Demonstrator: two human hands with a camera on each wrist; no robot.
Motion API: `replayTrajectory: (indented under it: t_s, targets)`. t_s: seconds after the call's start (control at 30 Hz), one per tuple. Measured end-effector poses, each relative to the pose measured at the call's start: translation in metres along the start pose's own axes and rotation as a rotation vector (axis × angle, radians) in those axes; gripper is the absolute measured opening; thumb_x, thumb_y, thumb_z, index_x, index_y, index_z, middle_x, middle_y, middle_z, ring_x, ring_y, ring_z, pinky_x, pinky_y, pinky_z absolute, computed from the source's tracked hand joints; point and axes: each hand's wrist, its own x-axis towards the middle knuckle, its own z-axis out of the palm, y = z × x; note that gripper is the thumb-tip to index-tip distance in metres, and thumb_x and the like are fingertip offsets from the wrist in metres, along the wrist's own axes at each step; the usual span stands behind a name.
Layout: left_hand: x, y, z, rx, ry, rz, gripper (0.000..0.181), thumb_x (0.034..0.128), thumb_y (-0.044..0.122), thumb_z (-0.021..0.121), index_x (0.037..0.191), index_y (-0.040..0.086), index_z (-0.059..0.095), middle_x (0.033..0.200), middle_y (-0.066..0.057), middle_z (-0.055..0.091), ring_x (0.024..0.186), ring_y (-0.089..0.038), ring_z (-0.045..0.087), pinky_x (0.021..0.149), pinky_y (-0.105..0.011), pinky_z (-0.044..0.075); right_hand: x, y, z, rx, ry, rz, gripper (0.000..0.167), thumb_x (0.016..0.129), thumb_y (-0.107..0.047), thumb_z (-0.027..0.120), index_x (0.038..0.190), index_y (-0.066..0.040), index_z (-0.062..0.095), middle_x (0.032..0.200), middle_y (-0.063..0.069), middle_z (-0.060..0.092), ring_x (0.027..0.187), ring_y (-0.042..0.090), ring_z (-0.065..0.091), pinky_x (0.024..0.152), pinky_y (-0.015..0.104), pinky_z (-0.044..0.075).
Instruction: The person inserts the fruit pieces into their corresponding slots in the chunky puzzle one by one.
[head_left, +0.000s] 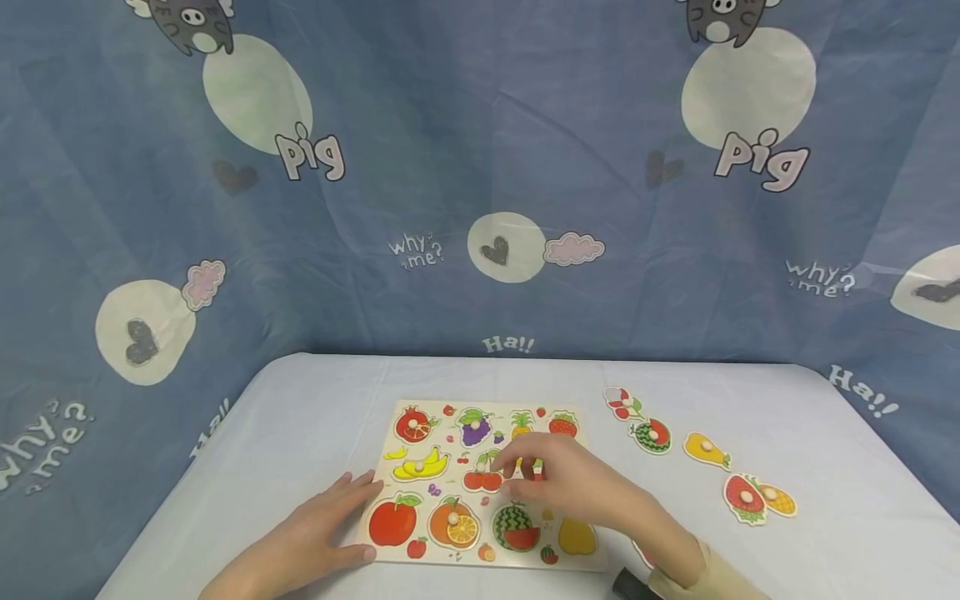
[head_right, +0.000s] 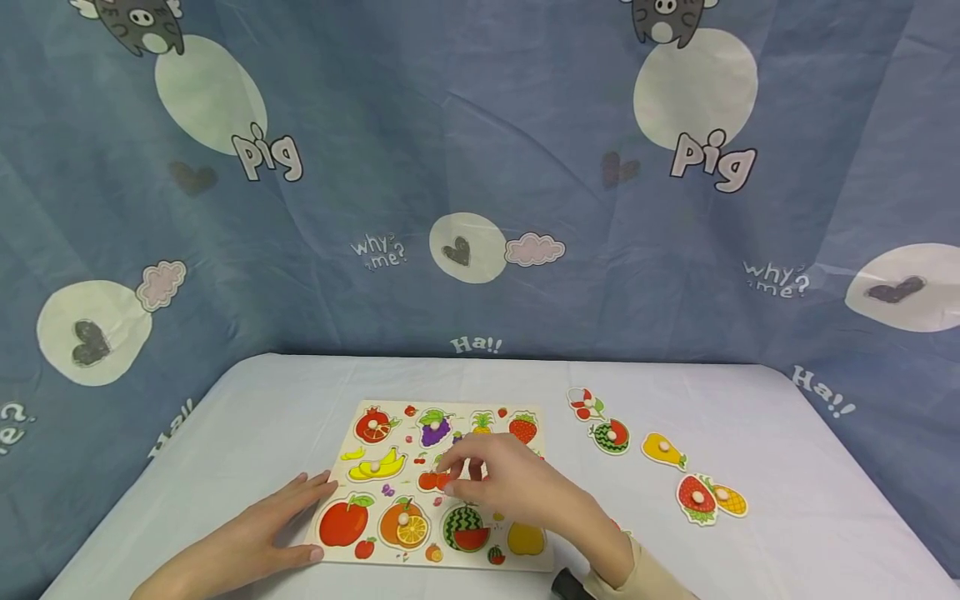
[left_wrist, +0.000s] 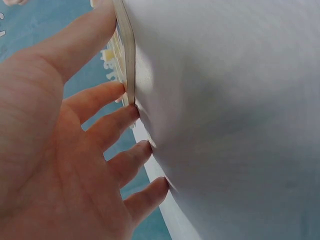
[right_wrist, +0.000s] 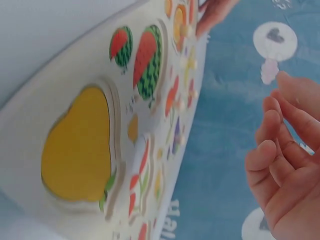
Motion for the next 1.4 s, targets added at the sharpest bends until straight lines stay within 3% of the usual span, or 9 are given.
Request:
replayTrajectory:
  t_s: [0.37, 0.73, 0.97, 1.4]
  targets:
    - [-0.001, 0.000, -0.001, 0.002, -0.007, -0.006, 0.085, 0.0704, 0.047, 0.084, 0.144, 0.019, 0.051, 0.153, -0.005, 0.041, 0.142, -0.036, 0.028, 0.105, -0.068, 0.029, -0.015, 0.013, -0.025, -0.061, 0.132, -0.055, 0.019, 0.091, -0.023, 0.073, 0.107, -0.031, 0.070, 0.092, -0.015, 0.065, 0.080, 0.009, 0.058, 0.065, 0.026, 0.050]
    - [0.000, 0.000, 0.000, 0.007, -0.002, -0.007, 0.085, 0.0702, 0.047, 0.084, 0.144, 0.020, 0.051, 0.153, -0.003, 0.041, 0.143, -0.035, 0.028, 0.106, -0.067, 0.030, -0.033, 0.027, -0.050, -0.089, 0.219, -0.001, 0.021, 0.089, -0.020, 0.075, 0.107, -0.030, 0.071, 0.098, -0.014, 0.068, 0.085, 0.011, 0.059, 0.067, 0.027, 0.051]
    - [0.001, 0.000, 0.000, -0.012, -0.011, -0.021, 0.085, 0.0696, 0.046, 0.085, 0.144, 0.020, 0.052, 0.153, -0.005, 0.041, 0.143, -0.036, 0.027, 0.106, -0.067, 0.029, -0.044, 0.039, -0.062, -0.083, 0.275, 0.050, 0.023, 0.088, -0.018, 0.076, 0.106, -0.031, 0.071, 0.091, -0.013, 0.065, 0.085, 0.013, 0.058, 0.066, 0.026, 0.050]
    - [0.000, 0.000, 0.001, 0.004, 0.006, 0.004, 0.083, 0.0702, 0.043, 0.085, 0.143, 0.019, 0.053, 0.152, -0.004, 0.043, 0.142, -0.036, 0.029, 0.105, -0.067, 0.030, -0.060, 0.068, -0.090, -0.052, 0.269, 0.066, 0.022, 0.090, -0.020, 0.074, 0.112, -0.021, 0.071, 0.101, -0.007, 0.069, 0.086, 0.014, 0.060, 0.071, 0.029, 0.053]
